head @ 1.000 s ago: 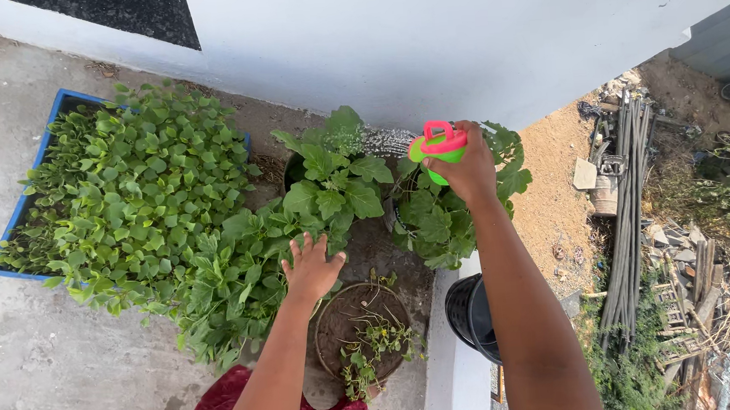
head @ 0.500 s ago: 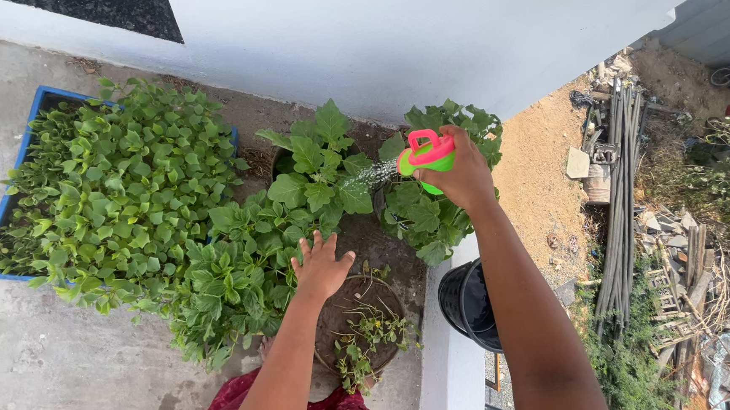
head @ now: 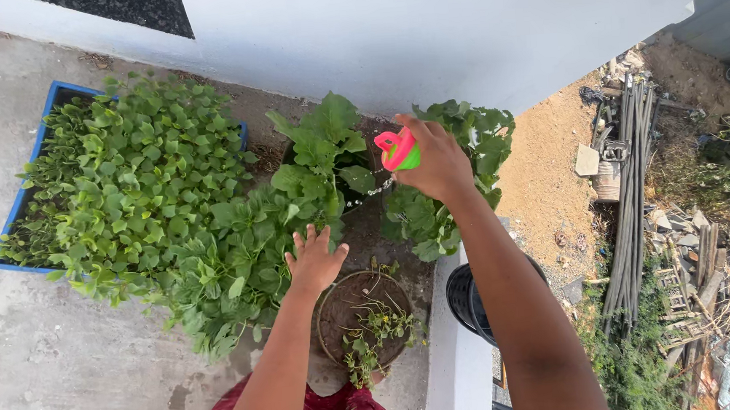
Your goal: The person waters various potted plants on a rooftop using a small toy watering can and a bucket of water.
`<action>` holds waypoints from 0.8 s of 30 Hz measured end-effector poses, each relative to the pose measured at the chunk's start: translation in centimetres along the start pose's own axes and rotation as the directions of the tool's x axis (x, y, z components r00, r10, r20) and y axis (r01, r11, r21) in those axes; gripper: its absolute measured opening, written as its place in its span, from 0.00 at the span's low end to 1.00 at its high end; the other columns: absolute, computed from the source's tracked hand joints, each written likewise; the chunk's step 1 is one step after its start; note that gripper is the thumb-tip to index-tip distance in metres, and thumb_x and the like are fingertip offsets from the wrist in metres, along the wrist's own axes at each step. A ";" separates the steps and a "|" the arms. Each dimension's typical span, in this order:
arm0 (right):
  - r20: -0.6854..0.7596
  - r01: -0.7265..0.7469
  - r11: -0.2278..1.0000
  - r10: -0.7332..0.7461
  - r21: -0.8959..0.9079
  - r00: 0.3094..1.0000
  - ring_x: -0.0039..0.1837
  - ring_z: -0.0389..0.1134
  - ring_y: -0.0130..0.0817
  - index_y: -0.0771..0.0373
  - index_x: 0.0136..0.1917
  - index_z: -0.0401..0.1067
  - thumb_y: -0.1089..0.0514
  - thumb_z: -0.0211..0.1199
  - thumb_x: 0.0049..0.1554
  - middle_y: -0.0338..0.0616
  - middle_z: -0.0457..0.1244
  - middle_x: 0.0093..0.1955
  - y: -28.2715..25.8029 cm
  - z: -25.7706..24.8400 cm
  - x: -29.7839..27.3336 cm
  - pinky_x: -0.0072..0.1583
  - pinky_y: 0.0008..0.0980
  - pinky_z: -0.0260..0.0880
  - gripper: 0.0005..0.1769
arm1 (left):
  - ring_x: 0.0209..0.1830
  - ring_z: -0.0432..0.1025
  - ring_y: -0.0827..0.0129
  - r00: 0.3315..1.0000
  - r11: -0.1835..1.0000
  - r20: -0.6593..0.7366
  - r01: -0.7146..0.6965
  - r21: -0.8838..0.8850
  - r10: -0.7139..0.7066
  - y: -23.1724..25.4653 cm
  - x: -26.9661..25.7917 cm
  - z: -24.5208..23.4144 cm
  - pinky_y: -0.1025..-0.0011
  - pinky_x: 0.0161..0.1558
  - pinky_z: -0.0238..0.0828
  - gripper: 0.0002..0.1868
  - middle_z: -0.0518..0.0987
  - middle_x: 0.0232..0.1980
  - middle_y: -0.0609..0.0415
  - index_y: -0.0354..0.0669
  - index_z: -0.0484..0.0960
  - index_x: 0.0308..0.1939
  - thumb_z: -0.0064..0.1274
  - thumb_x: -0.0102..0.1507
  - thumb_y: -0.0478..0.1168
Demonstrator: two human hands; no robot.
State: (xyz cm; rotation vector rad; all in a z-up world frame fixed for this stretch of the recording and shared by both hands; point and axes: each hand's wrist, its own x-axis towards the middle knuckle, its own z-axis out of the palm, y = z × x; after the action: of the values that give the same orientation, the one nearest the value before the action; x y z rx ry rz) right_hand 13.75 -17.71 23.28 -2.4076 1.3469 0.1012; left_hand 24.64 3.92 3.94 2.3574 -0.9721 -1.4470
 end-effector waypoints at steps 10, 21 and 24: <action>-0.392 0.275 0.859 -0.454 -0.432 0.800 0.76 0.59 0.45 0.34 0.73 0.63 0.54 0.81 0.42 0.37 0.58 0.75 0.9 4.4 -1.4 0.71 0.58 0.59 0.49 | 0.86 0.28 0.53 1.000 0.999 -0.015 0.020 0.036 -0.019 -0.1 0.2 -0.1 0.41 0.79 0.27 0.42 0.40 0.86 0.55 0.62 0.51 0.81 0.46 0.65 0.63; -0.091 0.089 0.033 0.594 0.995 0.800 0.65 0.61 0.34 0.55 0.70 0.54 0.58 0.77 0.49 0.41 0.58 0.66 7.0 17.7 -8.1 0.65 0.39 0.61 0.44 | 0.86 0.23 0.55 1.000 1.000 -0.018 0.021 0.009 -0.021 2.2 -1.3 1.2 0.42 0.78 0.26 0.57 0.30 0.86 0.54 0.62 0.27 0.82 0.53 0.63 0.60; 0.022 0.135 -0.186 0.660 0.973 0.751 0.62 0.64 0.33 0.51 0.68 0.52 0.58 0.75 0.47 0.39 0.59 0.65 7.7 19.6 -11.3 0.59 0.38 0.66 0.43 | 0.85 0.21 0.53 1.000 0.999 0.006 0.010 0.038 -0.010 3.2 -1.6 2.3 0.42 0.78 0.26 0.58 0.29 0.86 0.53 0.61 0.27 0.82 0.54 0.63 0.62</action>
State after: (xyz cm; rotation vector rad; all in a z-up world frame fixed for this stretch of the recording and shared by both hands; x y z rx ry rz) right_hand 3.56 -5.18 5.65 -0.5940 1.2716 -1.2051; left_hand 20.84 2.84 5.59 2.3897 -0.9995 -1.4523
